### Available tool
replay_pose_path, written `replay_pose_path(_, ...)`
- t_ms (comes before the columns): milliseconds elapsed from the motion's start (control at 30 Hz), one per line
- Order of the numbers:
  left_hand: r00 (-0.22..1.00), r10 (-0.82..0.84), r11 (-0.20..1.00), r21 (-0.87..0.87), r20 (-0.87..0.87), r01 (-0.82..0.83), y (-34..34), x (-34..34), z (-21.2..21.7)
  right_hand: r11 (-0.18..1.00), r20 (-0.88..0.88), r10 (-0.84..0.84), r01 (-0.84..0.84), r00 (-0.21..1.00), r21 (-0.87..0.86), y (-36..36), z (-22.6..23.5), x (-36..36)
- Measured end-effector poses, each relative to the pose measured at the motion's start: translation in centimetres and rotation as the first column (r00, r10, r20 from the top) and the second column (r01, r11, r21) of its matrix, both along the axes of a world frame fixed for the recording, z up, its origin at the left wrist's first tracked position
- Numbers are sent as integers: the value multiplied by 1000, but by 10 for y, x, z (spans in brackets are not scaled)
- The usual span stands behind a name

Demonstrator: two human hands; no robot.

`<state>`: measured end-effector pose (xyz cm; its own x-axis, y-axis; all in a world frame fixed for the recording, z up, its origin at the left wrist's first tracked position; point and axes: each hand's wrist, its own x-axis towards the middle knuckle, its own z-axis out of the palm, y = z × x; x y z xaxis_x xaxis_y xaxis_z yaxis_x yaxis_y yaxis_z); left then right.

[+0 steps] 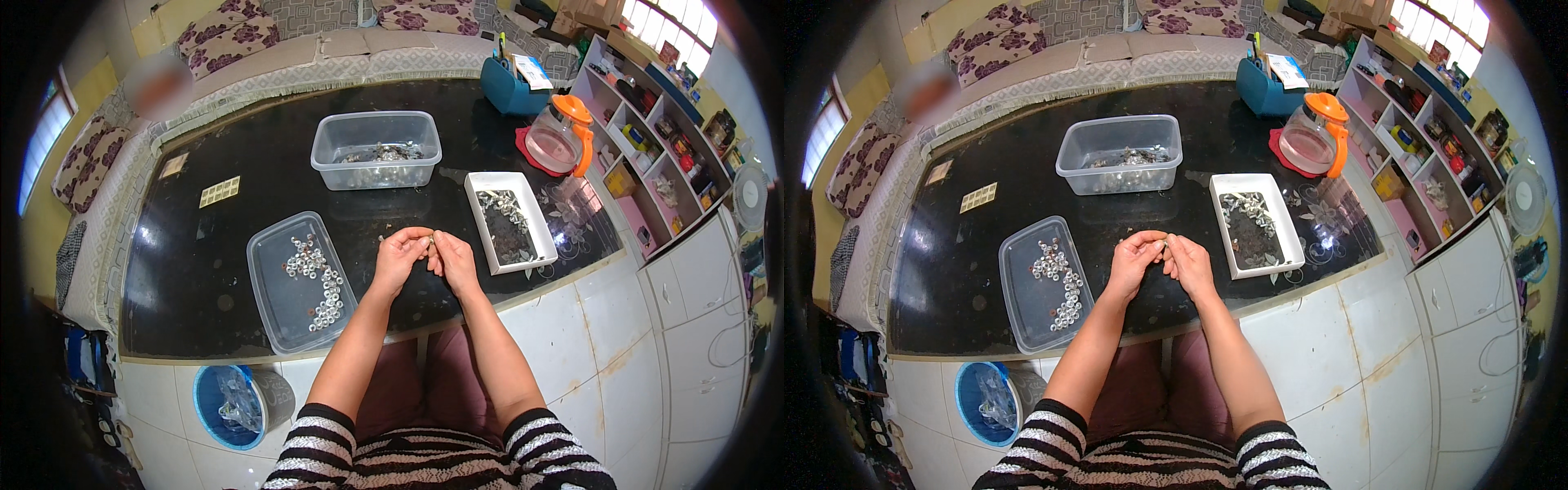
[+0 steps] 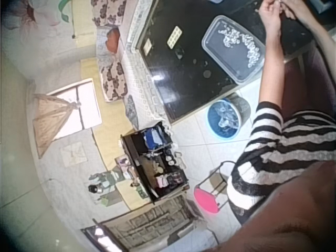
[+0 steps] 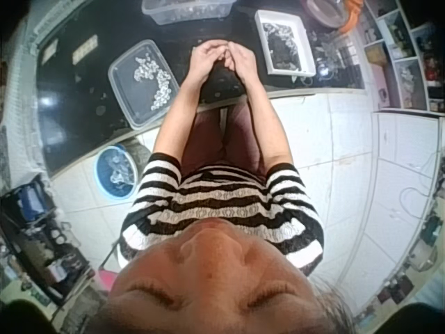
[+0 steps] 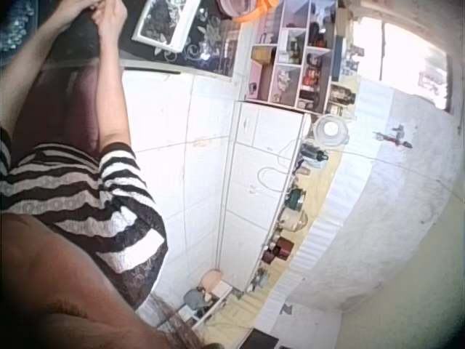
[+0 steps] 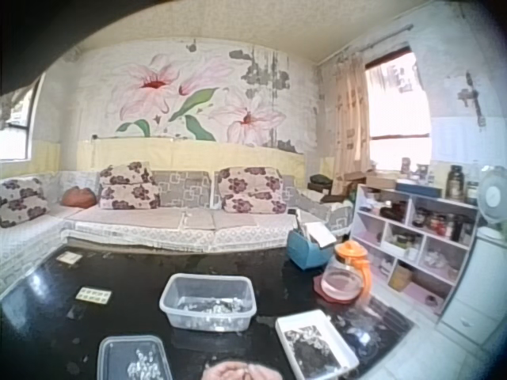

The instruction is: The person assembles small white and black components by hand, picking them from separate containers on a table and joining them together.

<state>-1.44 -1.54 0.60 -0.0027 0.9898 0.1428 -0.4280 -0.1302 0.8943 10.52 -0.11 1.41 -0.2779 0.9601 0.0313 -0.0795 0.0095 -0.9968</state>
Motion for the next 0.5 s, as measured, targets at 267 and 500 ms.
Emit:
replay_pose_path(267,1000,8,1000,8,-16,-8,-1,0,1,1000,13,-12,12,1000,8,0,0,-1)
replay_pose_path(500,999,-33,999,10,42,33,0,1,-1,1000,-19,-15,15,1000,16,1,-1,0)
